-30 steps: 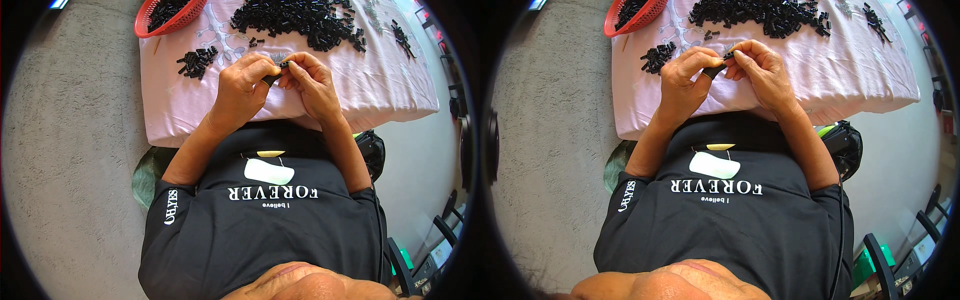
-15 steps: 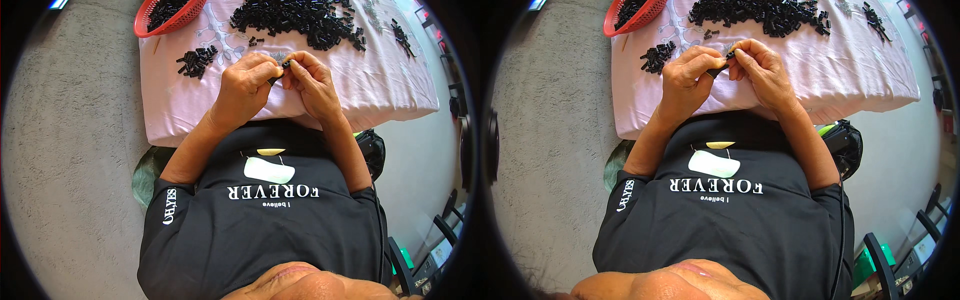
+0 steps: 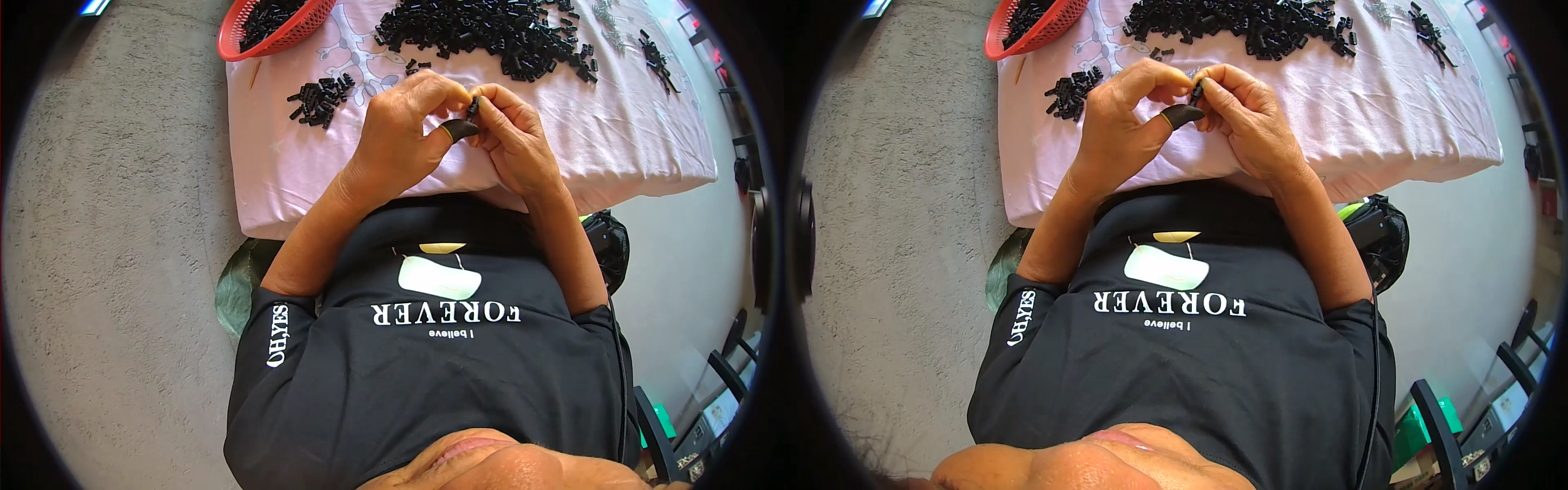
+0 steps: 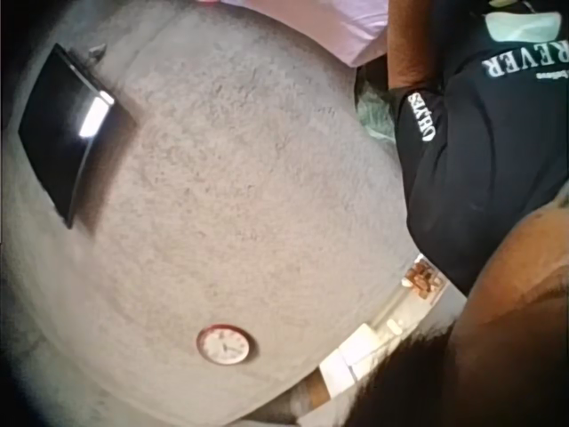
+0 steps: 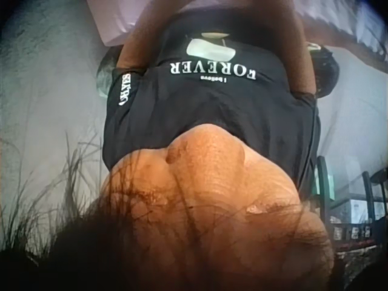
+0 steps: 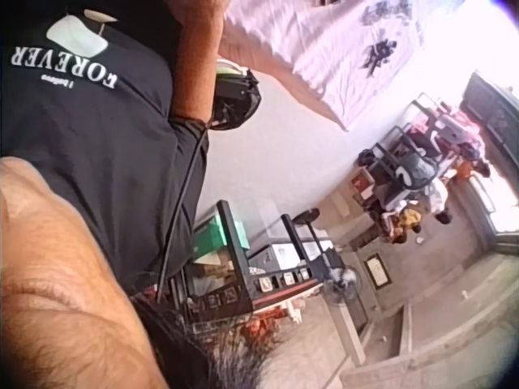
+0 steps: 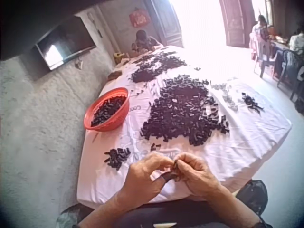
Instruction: Manually assembling small black plastic components by inserting tiny metal pins into them.
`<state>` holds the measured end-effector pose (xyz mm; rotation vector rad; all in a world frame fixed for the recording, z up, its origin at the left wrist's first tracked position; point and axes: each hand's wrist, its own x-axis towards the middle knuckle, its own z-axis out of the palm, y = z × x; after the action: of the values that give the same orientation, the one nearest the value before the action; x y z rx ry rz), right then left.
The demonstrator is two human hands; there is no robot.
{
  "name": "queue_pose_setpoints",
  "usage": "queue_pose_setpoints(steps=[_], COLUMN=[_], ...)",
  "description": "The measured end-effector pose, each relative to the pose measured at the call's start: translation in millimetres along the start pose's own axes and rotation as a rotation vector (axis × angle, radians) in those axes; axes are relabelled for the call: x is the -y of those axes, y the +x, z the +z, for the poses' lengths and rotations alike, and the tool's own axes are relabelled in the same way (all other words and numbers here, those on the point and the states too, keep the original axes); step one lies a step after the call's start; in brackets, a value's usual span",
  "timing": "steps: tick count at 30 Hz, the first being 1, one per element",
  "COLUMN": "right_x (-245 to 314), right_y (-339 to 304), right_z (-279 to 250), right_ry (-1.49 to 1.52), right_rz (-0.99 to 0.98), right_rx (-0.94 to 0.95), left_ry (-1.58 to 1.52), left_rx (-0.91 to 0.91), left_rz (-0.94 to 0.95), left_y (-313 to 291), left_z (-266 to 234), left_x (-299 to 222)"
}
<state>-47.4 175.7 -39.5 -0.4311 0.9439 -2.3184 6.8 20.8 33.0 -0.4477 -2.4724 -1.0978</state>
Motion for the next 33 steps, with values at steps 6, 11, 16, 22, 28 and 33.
queue_pose_setpoints(steps=[6,11,16,22,28,33], right_x=[-5,-6,-6,-4,-4,-3], right_y=[2,0,1,1,0,0], right_z=[-4,-8,-9,-9,-12,-10], right_ry=[-0.057,-0.054,-0.019,0.036,0.094,0.061], right_rz=[-0.025,-0.002,0.002,0.018,0.030,0.012], right_rx=[0.085,0.059,0.054,0.056,0.038,0.028], left_ry=[0.107,0.142,0.196,0.219,0.229,0.190], left_rx=[0.051,0.093,0.074,0.026,-0.035,-0.036], left_rz=[0.066,0.108,0.142,0.177,0.213,0.181], left_y=[2,4,3,1,-3,-5], left_z=[-1,1,6,8,10,6], left_x=[3,4,6,7,9,9])
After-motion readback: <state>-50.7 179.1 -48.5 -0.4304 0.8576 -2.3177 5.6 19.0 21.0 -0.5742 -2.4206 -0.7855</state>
